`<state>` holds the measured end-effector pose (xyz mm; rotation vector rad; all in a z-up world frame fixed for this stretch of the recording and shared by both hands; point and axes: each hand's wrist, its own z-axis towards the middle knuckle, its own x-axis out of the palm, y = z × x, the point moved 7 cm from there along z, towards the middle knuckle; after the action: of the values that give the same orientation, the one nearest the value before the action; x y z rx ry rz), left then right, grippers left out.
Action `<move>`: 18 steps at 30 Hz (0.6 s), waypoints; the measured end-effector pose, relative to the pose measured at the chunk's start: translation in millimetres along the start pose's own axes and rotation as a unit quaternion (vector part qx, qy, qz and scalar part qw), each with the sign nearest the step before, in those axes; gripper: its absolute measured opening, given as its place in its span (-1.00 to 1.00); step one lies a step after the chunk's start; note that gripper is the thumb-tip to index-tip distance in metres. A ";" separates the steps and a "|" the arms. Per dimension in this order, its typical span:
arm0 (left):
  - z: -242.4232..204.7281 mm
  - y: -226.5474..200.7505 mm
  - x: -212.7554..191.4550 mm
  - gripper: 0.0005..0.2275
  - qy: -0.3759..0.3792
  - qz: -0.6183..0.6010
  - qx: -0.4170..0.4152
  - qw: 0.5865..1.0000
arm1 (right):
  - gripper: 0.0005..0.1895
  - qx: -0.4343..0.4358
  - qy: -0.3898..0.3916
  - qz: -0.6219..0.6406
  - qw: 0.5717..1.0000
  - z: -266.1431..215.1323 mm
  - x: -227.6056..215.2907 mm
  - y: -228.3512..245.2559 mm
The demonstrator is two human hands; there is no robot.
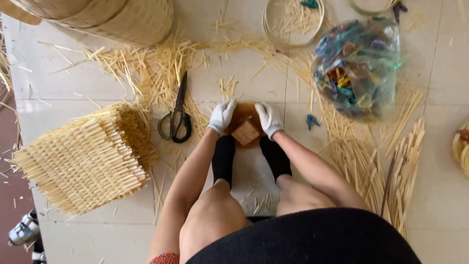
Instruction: Assembling and weaving bamboo strips onto a circular frame to create a product base, including trimming the edges.
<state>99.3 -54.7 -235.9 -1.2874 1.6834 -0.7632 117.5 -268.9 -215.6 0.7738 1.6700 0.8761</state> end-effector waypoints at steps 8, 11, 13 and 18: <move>7.2 25.2 10.9 -0.56 0.020 -0.127 -0.049 0.990 | -0.46 0.054 0.001 0.008 0.999 -0.8 2.7 -4.9; 6.1 14.0 7.1 -0.57 0.024 -0.128 -0.049 0.990 | -0.46 0.031 -0.004 0.020 0.999 1.9 2.4 -7.5; 1.6 20.6 10.3 -0.57 0.027 -0.145 -0.063 0.987 | -0.46 0.049 0.002 0.022 0.999 -2.1 4.5 -12.6; -7.6 20.6 7.2 -0.55 0.025 -0.175 -0.068 0.982 | -0.44 0.117 0.022 0.054 0.991 -3.3 9.2 -19.9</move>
<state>82.9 -56.1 -252.1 -1.7020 1.5890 -0.9014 110.7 -272.2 -236.5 1.0197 1.8046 0.7839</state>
